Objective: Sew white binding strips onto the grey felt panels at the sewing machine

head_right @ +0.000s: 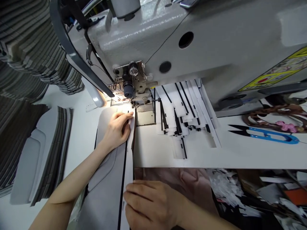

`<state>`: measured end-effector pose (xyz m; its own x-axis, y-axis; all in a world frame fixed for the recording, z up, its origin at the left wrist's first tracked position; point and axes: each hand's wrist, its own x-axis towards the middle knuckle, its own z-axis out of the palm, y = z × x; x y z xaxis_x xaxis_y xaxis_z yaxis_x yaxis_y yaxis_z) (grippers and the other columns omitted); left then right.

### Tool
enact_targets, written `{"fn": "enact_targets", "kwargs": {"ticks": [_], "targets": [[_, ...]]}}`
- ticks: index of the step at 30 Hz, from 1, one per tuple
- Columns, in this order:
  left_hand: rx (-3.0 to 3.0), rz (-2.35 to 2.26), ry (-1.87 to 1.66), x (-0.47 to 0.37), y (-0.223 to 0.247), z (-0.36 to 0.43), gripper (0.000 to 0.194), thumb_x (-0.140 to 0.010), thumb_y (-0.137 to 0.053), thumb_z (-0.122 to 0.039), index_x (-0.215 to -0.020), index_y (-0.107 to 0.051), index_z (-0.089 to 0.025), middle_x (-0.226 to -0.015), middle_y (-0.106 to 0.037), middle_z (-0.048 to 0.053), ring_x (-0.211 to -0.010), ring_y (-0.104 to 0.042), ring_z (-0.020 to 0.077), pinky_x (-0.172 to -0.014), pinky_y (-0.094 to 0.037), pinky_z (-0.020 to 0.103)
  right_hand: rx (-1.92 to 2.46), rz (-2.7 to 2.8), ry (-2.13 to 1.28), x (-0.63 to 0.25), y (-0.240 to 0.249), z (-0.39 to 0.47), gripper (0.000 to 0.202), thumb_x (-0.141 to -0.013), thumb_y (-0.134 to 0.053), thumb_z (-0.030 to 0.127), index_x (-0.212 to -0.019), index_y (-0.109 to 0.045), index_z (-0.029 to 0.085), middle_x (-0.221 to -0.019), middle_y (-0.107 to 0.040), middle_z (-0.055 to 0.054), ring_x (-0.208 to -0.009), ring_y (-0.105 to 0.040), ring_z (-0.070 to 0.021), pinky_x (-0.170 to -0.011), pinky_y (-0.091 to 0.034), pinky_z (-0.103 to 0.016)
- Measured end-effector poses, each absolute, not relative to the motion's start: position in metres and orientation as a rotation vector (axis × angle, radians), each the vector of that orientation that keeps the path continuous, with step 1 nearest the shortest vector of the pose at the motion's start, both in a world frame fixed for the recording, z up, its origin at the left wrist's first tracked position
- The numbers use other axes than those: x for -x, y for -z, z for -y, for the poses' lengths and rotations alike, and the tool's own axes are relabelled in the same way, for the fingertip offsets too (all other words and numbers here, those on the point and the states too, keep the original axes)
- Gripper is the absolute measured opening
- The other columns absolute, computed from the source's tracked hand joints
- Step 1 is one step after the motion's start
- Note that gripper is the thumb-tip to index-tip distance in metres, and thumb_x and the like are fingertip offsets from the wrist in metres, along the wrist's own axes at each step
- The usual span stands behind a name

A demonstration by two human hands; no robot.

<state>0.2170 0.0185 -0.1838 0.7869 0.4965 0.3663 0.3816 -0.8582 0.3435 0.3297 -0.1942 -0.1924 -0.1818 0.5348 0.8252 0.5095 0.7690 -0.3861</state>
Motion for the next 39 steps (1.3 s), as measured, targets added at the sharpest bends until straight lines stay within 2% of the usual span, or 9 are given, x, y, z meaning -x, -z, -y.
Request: {"fn": "enact_targets", "kwargs": {"ticks": [5, 8, 10, 11, 14, 16, 23, 32, 39], "targets": [[-2.761, -0.629, -0.650, -0.215, 0.185, -0.018, 0.038, -0.079, -0.049, -0.006, -0.114, -0.062, -0.016, -0.128, -0.067, 0.009, -0.109, -0.057, 0.0259, -0.098, -0.052, 0.046, 0.826, 1.791, -0.135, -0.333, 0.185, 0.196, 0.020, -0.091, -0.053, 0.013, -0.079, -0.069, 0.015, -0.088, -0.075, -0.005, -0.091, -0.070, -0.0152, -0.094, -0.057, -0.027], [-2.786, -0.591, -0.622, -0.215, 0.185, -0.019, 0.037, -0.080, -0.048, -0.006, -0.113, -0.062, -0.014, -0.127, -0.067, 0.011, -0.109, -0.057, 0.0262, -0.099, -0.052, 0.047, 1.158, 1.808, -0.256, -0.332, 0.176, 0.186, 0.013, -0.087, -0.057, 0.017, -0.095, -0.068, 0.015, -0.086, -0.072, -0.006, -0.082, -0.068, -0.0180, -0.077, -0.060, -0.030], [-2.813, -0.577, -0.604, -0.216, 0.185, -0.019, 0.036, -0.080, -0.048, -0.006, -0.113, -0.061, -0.013, -0.127, -0.067, 0.012, -0.109, -0.057, 0.0264, -0.098, -0.052, 0.047, 1.549, 1.753, -0.429, -0.328, 0.173, 0.177, 0.040, -0.084, -0.057, 0.018, -0.123, -0.060, 0.012, -0.089, -0.071, -0.010, -0.077, -0.067, -0.0214, -0.062, -0.058, -0.033], [-2.829, -0.575, -0.596, -0.216, 0.184, -0.018, 0.036, -0.080, -0.048, -0.006, -0.113, -0.061, -0.013, -0.127, -0.067, 0.012, -0.108, -0.057, 0.0265, -0.098, -0.053, 0.047, 1.684, 1.713, -0.538, -0.325, 0.173, 0.173, 0.056, -0.082, -0.055, 0.016, -0.137, -0.050, 0.009, -0.090, -0.071, -0.011, -0.074, -0.066, -0.0220, -0.058, -0.056, -0.033], [-2.871, -0.569, -0.568, -0.218, 0.182, -0.017, 0.034, -0.082, -0.047, -0.007, -0.111, -0.061, -0.015, -0.126, -0.067, 0.012, -0.104, -0.059, 0.0264, -0.095, -0.053, 0.047, 1.765, 1.672, -0.849, -0.318, 0.179, 0.167, 0.082, -0.079, -0.047, 0.007, -0.155, -0.019, 0.003, -0.087, -0.070, -0.009, -0.067, -0.065, -0.0202, -0.060, -0.054, -0.033], [-2.886, -0.569, -0.548, -0.219, 0.180, -0.016, 0.032, -0.082, -0.047, -0.007, -0.109, -0.061, -0.016, -0.126, -0.066, 0.012, -0.103, -0.059, 0.0265, -0.094, -0.053, 0.048, 1.767, 1.644, -0.957, -0.315, 0.185, 0.166, 0.081, -0.081, -0.042, 0.003, -0.157, -0.014, 0.002, -0.086, -0.070, -0.009, -0.069, -0.064, -0.0201, -0.065, -0.053, -0.034], [-2.901, -0.564, -0.500, -0.221, 0.179, -0.017, 0.028, -0.081, -0.045, -0.005, -0.104, -0.057, -0.016, -0.126, -0.065, 0.013, -0.102, -0.057, 0.0267, -0.094, -0.053, 0.048, 1.710, 1.511, -1.275, -0.324, 0.183, 0.163, 0.074, -0.084, -0.041, 0.003, -0.156, -0.024, 0.003, -0.077, -0.065, -0.005, -0.066, -0.058, -0.0176, -0.065, -0.049, -0.031], [-2.893, -0.592, -0.517, -0.229, 0.180, -0.032, 0.027, -0.081, -0.048, -0.006, -0.103, -0.059, -0.015, -0.123, -0.066, 0.013, -0.107, -0.058, 0.0269, -0.093, -0.054, 0.045, 1.772, 1.535, -1.316, -0.329, 0.177, 0.149, 0.076, -0.089, -0.041, 0.006, -0.158, -0.013, -0.001, -0.077, -0.063, -0.005, -0.067, -0.057, -0.0186, -0.075, -0.052, -0.037], [-2.900, -0.589, -0.604, -0.229, 0.181, -0.030, 0.018, -0.088, -0.046, -0.009, -0.094, -0.061, -0.017, -0.107, -0.072, 0.009, -0.097, -0.062, 0.0232, -0.086, -0.057, 0.041, 1.822, 1.561, -1.222, -0.330, 0.183, 0.137, 0.072, -0.090, -0.040, 0.011, -0.157, -0.017, -0.002, -0.070, -0.059, -0.003, -0.063, -0.055, -0.0180, -0.065, -0.050, -0.032]]}}
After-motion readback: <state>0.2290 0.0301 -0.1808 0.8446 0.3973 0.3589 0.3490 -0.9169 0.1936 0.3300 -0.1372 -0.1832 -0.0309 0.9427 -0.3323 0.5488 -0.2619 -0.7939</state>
